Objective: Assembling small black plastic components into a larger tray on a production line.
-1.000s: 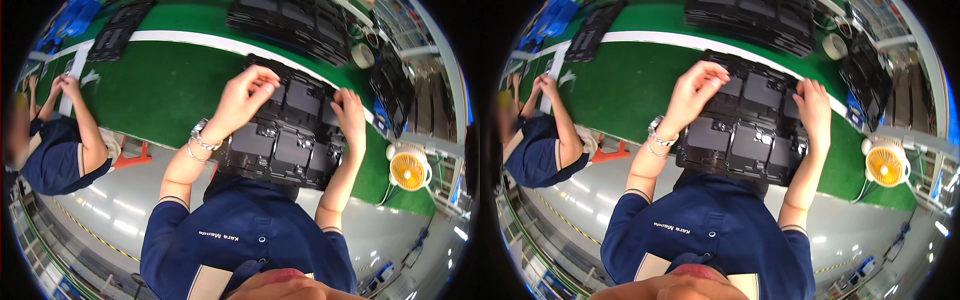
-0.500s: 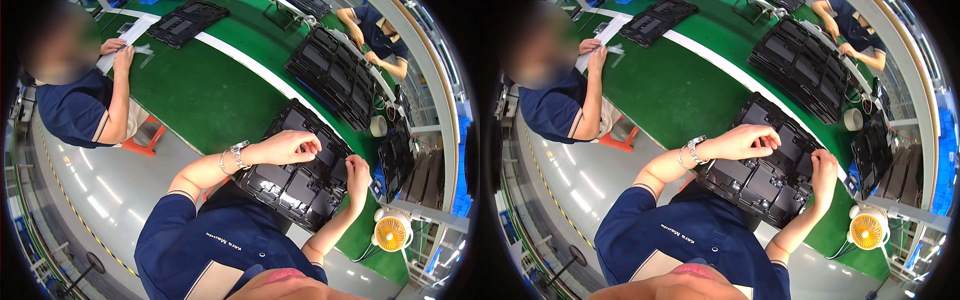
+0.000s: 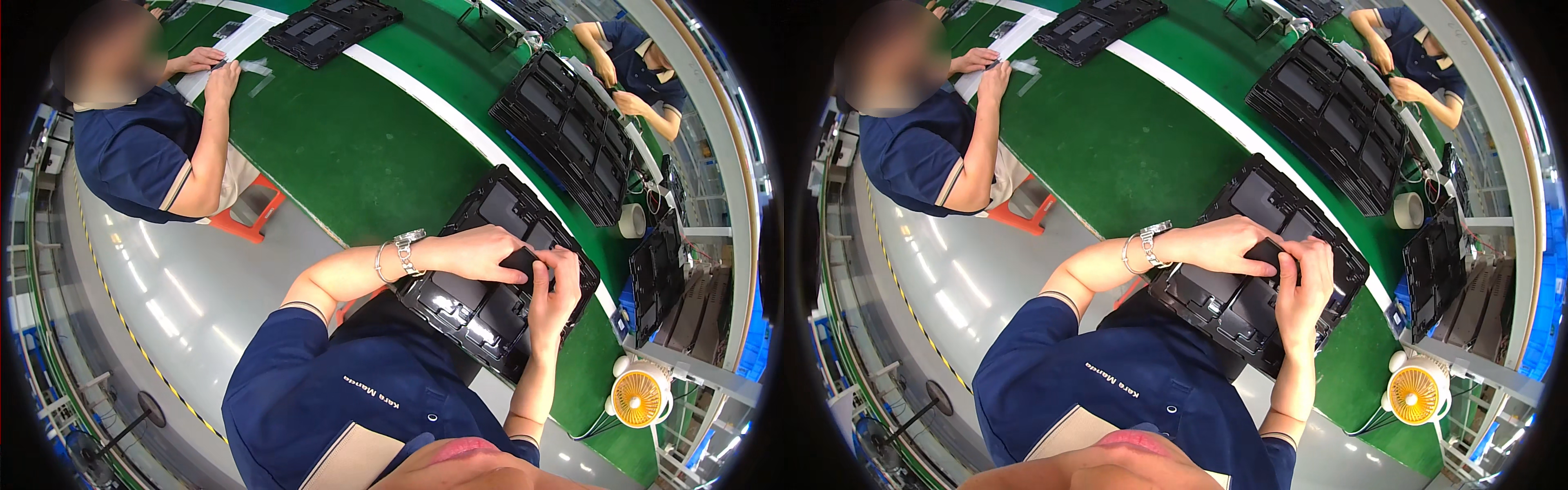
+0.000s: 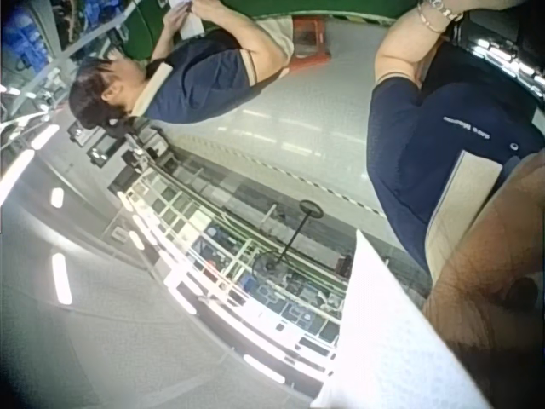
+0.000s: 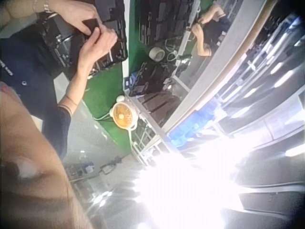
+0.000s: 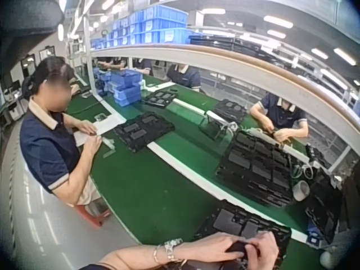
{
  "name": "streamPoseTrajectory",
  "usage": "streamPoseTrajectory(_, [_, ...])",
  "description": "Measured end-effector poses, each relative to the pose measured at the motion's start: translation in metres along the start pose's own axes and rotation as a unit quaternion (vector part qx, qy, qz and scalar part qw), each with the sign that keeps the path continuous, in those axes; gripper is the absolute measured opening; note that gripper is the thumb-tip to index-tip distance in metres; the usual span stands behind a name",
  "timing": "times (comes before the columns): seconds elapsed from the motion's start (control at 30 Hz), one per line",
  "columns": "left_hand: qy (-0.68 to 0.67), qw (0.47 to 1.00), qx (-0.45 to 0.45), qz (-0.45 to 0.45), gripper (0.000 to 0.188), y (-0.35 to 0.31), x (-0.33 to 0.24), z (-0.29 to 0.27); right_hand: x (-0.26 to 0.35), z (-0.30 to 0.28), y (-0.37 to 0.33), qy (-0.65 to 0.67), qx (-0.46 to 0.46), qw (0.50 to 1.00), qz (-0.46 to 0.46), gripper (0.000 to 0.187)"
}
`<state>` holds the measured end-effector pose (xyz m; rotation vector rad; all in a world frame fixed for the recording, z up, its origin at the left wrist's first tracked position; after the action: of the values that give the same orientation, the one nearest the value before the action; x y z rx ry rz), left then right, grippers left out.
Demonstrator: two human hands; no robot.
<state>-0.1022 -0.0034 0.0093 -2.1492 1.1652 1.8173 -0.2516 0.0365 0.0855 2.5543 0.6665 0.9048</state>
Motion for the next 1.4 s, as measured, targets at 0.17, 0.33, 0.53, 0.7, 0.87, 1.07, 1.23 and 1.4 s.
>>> streamPoseTrajectory(0.17, [-0.006, 0.999, 0.033, -0.043, 0.039, 0.002, -0.009, -0.006, -0.001, 0.0, -0.002, 0.0, -0.014, 1.0, 0.015, 0.006])
streamPoseTrajectory(0.33, [-0.004, 0.999, 0.013, -0.035, 0.037, 0.0, -0.003, -0.003, -0.002, 0.001, -0.003, 0.001, -0.003, 1.0, 0.029, 0.008])
streamPoseTrajectory(0.53, [-0.01, 1.0, 0.002, -0.011, 0.038, 0.001, -0.001, -0.003, -0.002, 0.002, -0.003, 0.002, 0.002, 0.999, 0.043, 0.013])
streamPoseTrajectory(0.7, [-0.028, 0.998, -0.016, -0.051, 0.034, 0.003, -0.012, -0.016, -0.006, 0.003, -0.002, 0.01, -0.021, 0.996, 0.091, 0.018])
streamPoseTrajectory(0.87, [-0.026, 0.996, -0.047, -0.065, 0.03, 0.002, -0.009, -0.016, -0.019, 0.004, -0.005, 0.03, 0.005, 0.993, 0.116, 0.012])
streamPoseTrajectory(1.07, [-0.016, 0.997, -0.039, -0.071, 0.029, 0.002, -0.012, -0.016, -0.018, 0.004, -0.005, 0.035, 0.016, 0.99, 0.134, 0.009])
streamPoseTrajectory(1.23, [-0.007, 0.995, -0.045, -0.093, 0.029, 0.001, -0.013, -0.016, -0.019, 0.002, -0.005, 0.037, 0.021, 0.991, 0.129, 0.009])
streamPoseTrajectory(1.4, [0.0, 0.994, -0.046, -0.094, 0.028, 0.0, -0.014, -0.016, -0.02, 0.002, -0.006, 0.043, 0.029, 0.991, 0.123, 0.008])
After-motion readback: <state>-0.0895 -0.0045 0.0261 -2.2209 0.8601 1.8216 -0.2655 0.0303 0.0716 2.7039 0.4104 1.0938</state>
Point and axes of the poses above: each hand's wrist, its own y-axis towards the middle knuckle, its own z-axis out of the palm, x = y × z, the point moved 2 cm from there along y, towards the middle knuckle, and after that the axes turned 1 degree about z, right-handed, at the moved point
